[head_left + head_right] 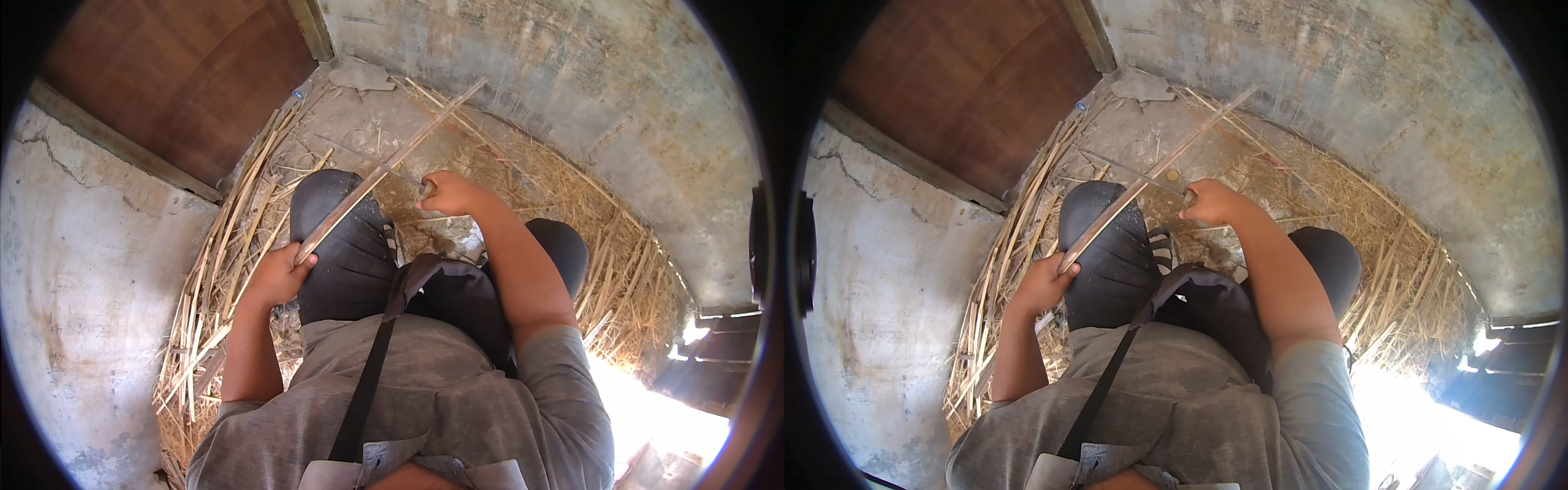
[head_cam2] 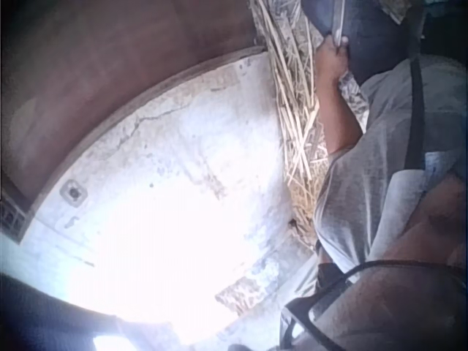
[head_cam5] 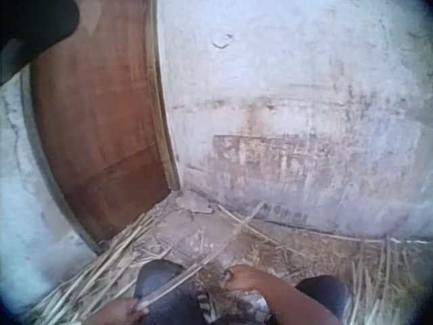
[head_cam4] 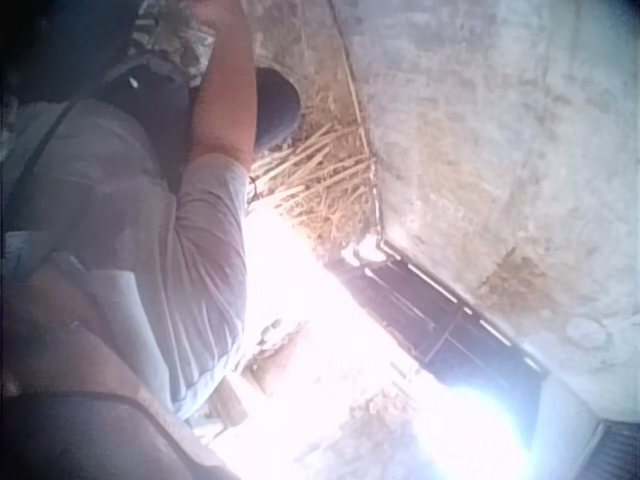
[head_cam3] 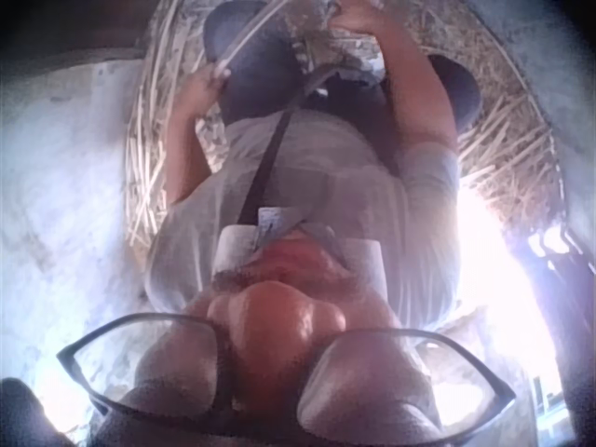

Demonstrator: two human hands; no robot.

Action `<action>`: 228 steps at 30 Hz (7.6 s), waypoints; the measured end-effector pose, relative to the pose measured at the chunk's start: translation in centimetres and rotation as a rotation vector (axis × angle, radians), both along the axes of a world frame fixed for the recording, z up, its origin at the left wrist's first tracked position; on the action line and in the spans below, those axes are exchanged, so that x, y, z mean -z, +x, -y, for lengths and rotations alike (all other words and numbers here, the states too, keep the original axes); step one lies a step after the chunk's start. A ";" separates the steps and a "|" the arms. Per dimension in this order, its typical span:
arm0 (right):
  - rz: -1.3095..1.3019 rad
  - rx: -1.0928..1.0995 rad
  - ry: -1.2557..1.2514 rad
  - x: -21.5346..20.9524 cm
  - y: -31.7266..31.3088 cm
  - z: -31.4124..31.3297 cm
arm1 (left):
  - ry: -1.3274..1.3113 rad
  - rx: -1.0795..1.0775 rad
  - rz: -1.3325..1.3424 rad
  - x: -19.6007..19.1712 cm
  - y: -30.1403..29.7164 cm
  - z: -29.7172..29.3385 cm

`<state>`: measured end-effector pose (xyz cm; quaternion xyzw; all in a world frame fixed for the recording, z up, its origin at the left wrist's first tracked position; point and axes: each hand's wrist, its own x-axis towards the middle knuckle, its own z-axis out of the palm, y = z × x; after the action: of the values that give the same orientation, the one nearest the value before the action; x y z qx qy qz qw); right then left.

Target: The person sits on the floor and uses a knife to split a long bamboo stick into thin strips. They hold the stick against their leg and repeatedly scrape the blade along its length to separate the fibers.

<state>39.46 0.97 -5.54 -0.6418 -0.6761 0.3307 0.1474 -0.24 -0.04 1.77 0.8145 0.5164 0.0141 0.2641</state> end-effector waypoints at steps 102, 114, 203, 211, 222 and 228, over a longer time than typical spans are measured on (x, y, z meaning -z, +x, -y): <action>0.138 -0.113 0.024 -3.7 -1.1 0.6 | 0.023 -0.037 0.007 0.3 0.0 0.5; 0.100 0.124 0.074 -0.6 2.6 0.5 | 0.057 -0.024 -0.012 -0.1 0.3 0.6; 0.042 0.150 0.050 -0.2 1.5 0.2 | 0.036 -0.045 -0.014 -0.4 0.6 0.8; -0.035 0.228 -0.026 -0.8 1.4 0.5 | 0.046 -0.048 -0.003 0.2 0.4 0.8; 0.081 0.100 0.075 -1.2 1.3 0.5 | 0.038 -0.052 -0.002 -0.1 0.6 0.9; 0.012 0.211 0.042 -0.8 1.5 0.6 | 0.030 -0.055 -0.012 0.0 0.5 0.7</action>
<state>40.94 0.36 -4.76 -0.7083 -0.6122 0.2952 0.1906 0.30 -0.75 1.80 0.8039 0.5400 0.0242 0.2483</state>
